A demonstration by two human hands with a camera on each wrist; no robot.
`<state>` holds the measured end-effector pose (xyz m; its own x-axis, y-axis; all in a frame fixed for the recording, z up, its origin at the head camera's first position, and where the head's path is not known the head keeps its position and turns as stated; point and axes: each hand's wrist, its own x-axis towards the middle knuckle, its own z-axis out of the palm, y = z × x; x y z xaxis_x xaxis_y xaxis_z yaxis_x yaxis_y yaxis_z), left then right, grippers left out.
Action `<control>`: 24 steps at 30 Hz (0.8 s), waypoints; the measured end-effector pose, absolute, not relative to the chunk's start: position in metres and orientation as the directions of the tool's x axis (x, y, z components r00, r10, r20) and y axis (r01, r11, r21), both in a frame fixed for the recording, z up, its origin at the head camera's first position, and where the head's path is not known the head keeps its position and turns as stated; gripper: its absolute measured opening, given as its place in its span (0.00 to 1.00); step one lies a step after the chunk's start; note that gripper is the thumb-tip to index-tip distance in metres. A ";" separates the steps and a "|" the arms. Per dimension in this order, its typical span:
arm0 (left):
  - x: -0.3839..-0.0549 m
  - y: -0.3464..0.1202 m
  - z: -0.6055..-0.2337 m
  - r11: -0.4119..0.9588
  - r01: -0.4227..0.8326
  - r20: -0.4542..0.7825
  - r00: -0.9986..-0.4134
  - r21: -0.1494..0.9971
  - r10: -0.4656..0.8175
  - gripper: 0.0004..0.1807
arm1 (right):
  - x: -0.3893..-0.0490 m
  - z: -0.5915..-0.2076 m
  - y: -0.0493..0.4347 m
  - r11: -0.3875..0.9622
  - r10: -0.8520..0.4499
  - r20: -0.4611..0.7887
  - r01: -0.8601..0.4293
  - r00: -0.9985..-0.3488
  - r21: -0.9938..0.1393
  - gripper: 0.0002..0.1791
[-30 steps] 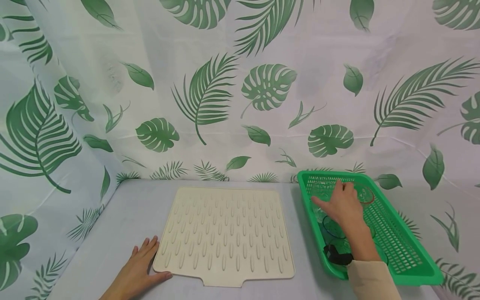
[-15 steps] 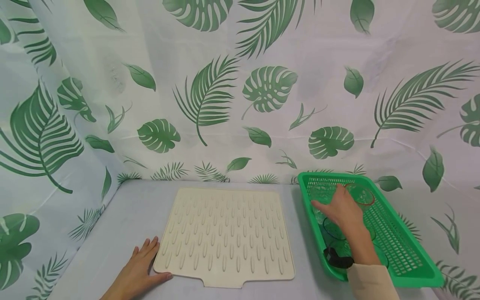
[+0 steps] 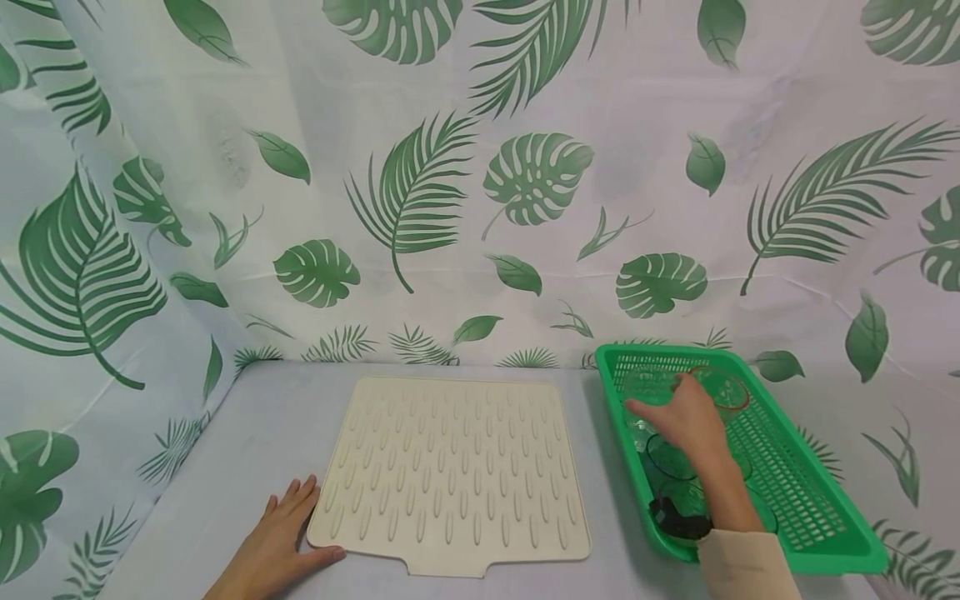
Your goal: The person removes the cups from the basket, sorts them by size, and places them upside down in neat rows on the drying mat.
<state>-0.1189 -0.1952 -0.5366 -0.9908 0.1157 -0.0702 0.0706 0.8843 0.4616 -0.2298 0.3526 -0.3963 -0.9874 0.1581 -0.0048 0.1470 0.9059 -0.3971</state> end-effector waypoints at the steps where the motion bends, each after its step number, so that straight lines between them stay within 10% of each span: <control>1: -0.119 -0.195 -0.536 0.884 0.069 -0.072 -0.991 0.461 0.115 0.63 | -0.230 -0.396 0.352 0.904 0.159 0.006 0.143 -0.987 -0.403 0.65; 24: -0.118 -0.194 -0.536 0.850 0.033 -0.089 -0.992 0.525 0.094 0.62 | -0.195 -0.334 0.302 0.718 0.304 0.398 -0.067 -0.866 -0.693 0.51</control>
<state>-0.1185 -0.1942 -0.5360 -0.9916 0.0935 -0.0894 0.0329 0.8504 0.5251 -0.1947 0.3016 -0.3337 -0.8658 0.3036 0.3977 -0.0668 0.7176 -0.6933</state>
